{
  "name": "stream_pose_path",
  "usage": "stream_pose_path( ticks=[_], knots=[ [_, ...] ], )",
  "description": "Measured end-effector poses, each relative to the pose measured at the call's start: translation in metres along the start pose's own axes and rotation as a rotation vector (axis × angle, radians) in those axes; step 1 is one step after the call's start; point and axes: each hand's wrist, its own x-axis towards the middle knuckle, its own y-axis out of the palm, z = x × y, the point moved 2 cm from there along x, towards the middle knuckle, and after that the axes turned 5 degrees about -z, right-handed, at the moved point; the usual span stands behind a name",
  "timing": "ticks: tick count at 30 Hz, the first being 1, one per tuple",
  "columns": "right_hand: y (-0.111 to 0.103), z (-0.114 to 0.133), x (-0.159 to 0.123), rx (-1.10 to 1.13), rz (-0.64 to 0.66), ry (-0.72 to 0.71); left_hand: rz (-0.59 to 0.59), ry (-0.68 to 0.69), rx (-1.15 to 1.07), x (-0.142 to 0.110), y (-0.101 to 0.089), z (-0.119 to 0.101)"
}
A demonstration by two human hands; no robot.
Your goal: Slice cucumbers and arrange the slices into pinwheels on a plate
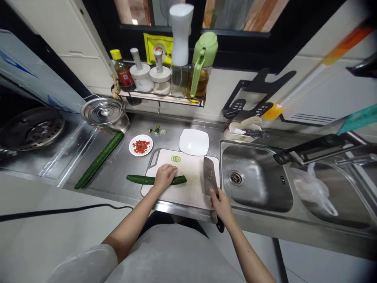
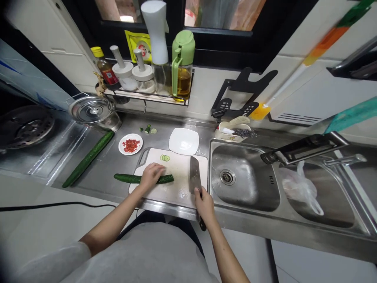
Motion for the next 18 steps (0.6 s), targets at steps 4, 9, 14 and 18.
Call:
stream_pose_path(
  ticks=[4,9,14,18],
  knots=[
    [0.006,0.015,0.003,-0.097,0.046,-0.037,0.109,0.176,-0.050,-0.020,0.006,-0.012],
    [0.006,0.033,0.002,-0.318,0.153,-0.018,0.131,0.224,-0.036,-0.024,0.010,-0.012],
    [0.005,0.051,-0.010,-0.516,0.284,-0.059,0.183,0.258,0.036,-0.032,0.011,-0.012],
    [0.006,0.064,-0.023,-0.618,0.371,-0.074,0.180,0.261,0.093,-0.039,0.013,-0.011]
  ],
)
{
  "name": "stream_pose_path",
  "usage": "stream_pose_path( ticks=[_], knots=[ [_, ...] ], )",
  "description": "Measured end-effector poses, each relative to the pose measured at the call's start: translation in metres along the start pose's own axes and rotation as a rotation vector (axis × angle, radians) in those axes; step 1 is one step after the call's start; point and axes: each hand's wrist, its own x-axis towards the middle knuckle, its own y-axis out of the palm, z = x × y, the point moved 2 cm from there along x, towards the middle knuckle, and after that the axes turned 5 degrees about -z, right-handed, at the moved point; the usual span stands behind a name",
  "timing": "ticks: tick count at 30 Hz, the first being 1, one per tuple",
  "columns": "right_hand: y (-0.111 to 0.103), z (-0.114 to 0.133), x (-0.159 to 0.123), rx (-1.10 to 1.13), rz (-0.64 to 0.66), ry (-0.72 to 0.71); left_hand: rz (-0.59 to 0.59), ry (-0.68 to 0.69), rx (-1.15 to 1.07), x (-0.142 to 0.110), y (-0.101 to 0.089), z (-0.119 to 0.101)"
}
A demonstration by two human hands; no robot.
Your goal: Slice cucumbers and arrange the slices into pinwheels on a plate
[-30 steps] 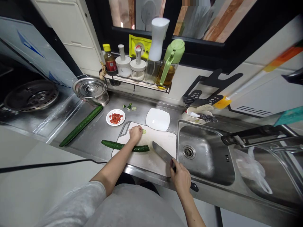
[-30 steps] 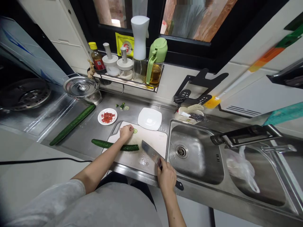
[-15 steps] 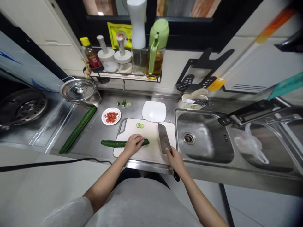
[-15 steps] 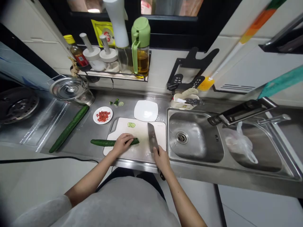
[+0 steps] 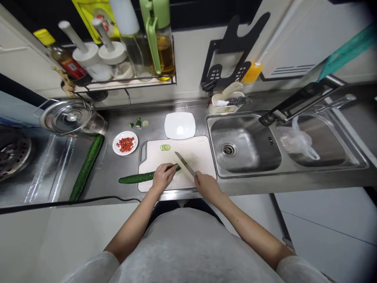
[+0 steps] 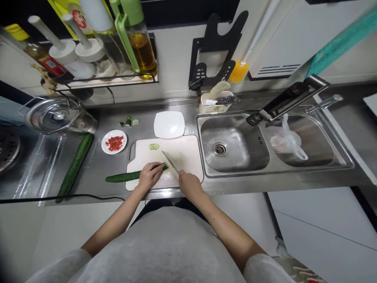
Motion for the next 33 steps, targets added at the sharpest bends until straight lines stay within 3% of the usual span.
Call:
stream_pose_path(
  ticks=[17,33],
  knots=[
    [0.008,0.016,-0.011,-0.038,0.043,-0.077,0.038,0.007,0.094,-0.004,0.005,0.000],
    [0.018,0.016,-0.010,-0.001,0.078,-0.098,0.036,0.015,0.142,-0.008,0.009,-0.001]
  ],
)
